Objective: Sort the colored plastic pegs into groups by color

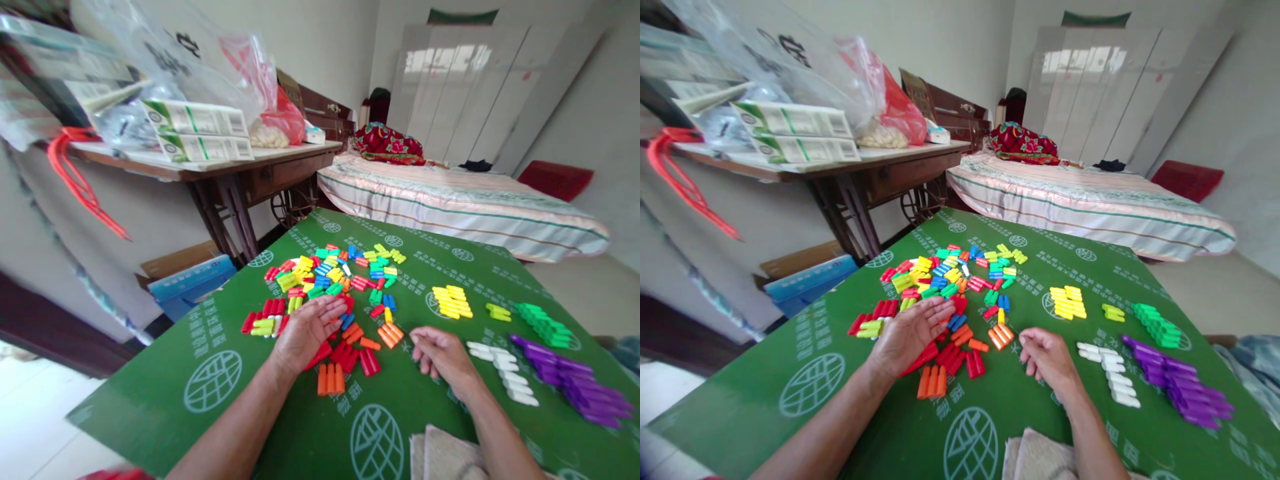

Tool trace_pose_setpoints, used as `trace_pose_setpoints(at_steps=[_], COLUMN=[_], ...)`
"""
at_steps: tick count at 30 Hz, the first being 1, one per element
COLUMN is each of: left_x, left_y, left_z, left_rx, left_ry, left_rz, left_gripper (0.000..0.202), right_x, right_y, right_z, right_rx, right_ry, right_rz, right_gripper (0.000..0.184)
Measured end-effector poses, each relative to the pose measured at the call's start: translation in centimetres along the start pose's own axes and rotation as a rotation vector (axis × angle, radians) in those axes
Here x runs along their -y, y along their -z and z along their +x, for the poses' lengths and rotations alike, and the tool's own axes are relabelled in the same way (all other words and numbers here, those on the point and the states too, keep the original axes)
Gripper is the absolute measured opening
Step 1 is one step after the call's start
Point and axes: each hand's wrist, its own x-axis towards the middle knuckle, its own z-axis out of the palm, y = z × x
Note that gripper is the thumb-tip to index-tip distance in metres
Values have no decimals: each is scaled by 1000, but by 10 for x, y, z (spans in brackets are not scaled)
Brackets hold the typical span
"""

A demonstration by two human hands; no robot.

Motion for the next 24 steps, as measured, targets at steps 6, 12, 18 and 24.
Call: trace_pose_setpoints(at_steps=[6,12,18,24], left_x=[2,2,3,5], left_y=[2,-1,1,4], left_z=[0,-1,0,0], left_rx=[28,16,37,40], left_ry=[-36,-29,-27,-38], left_rz=[29,69,58,57], left_gripper=[24,27,26,28], right_x=[-3,-3,-2,-3], right_y=[0,0,0,1], right_z=[0,0,0,1], right_rx=[-8,-11,-7,-5], right_ry=[0,-2,0,-15], right_rz=[-10,0,0,1], right_gripper=[39,39,39,41])
